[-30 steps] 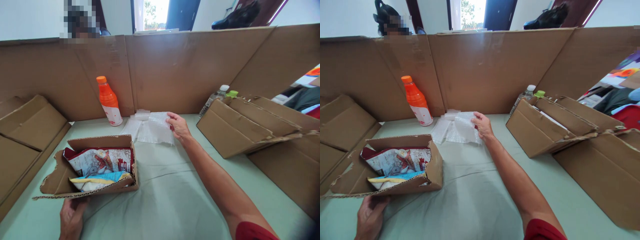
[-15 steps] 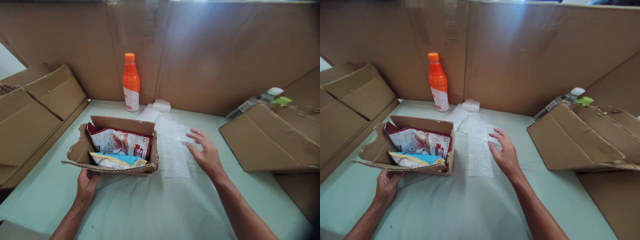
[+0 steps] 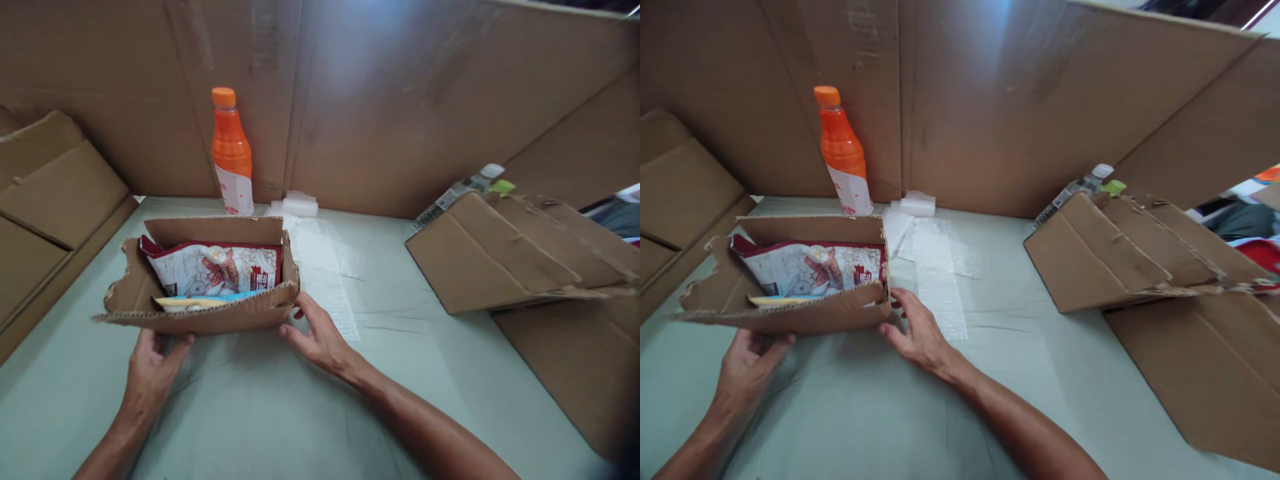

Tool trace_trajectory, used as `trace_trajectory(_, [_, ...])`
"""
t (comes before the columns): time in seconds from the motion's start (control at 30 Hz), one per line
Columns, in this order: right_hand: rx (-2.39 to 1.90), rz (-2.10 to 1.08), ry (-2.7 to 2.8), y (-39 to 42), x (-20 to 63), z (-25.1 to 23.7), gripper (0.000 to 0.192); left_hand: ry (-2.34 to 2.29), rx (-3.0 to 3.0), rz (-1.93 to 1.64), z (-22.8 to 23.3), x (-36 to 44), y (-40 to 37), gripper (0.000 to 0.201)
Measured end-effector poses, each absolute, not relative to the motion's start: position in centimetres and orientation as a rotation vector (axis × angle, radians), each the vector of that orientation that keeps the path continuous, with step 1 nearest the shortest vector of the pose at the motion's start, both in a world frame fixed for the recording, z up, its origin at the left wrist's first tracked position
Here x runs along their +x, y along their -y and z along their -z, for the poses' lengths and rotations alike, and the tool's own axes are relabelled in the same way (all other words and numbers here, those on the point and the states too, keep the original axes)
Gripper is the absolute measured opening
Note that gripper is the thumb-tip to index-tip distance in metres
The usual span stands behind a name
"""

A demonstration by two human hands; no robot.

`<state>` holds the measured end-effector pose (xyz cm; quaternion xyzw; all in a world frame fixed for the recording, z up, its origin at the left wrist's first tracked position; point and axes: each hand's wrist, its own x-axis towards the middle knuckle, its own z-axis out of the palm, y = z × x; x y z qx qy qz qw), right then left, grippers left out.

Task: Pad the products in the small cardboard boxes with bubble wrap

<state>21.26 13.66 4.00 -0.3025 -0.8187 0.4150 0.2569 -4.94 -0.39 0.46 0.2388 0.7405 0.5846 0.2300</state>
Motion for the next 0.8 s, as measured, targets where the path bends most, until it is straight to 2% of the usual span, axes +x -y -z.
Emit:
trace_trajectory(0.2, [-0.782,-1.136,2.171,-15.0,21.2,-3.3,0.056,-1.99,0.72,-1.641,-0.3,-5.6,-2.2,0.06])
trace_trajectory(0.33, [-0.772,-0.836,2.47,-14.4,26.5,-3.5,0.054,-1.975,0.688,-1.687,0.2,-4.2,0.8,0.084])
trace_trajectory(0.4, [-0.813,-0.647,2.637,-14.0,29.5,-3.5,0.06,-2.013,0.684,-1.633,0.4,-3.2,3.1,0.089])
trace_trajectory(0.5, [-0.927,-0.392,2.748,-13.8,32.0,-2.8,0.06,-2.133,0.756,-1.507,0.9,-1.0,6.0,0.075])
trace_trajectory(0.6, [-0.947,-0.264,2.678,-14.0,32.0,-1.7,0.04,-2.211,0.982,-1.267,0.9,1.8,7.0,0.06])
trace_trajectory(0.67, [-0.908,-0.26,2.584,-13.9,31.4,-1.5,0.033,-2.175,1.19,-1.179,0.5,3.7,6.7,0.051])
trace_trajectory(0.8, [-0.851,-0.395,2.464,-12.0,31.5,-2.9,0.032,-2.007,1.657,-1.202,-0.7,6.7,5.7,0.04])
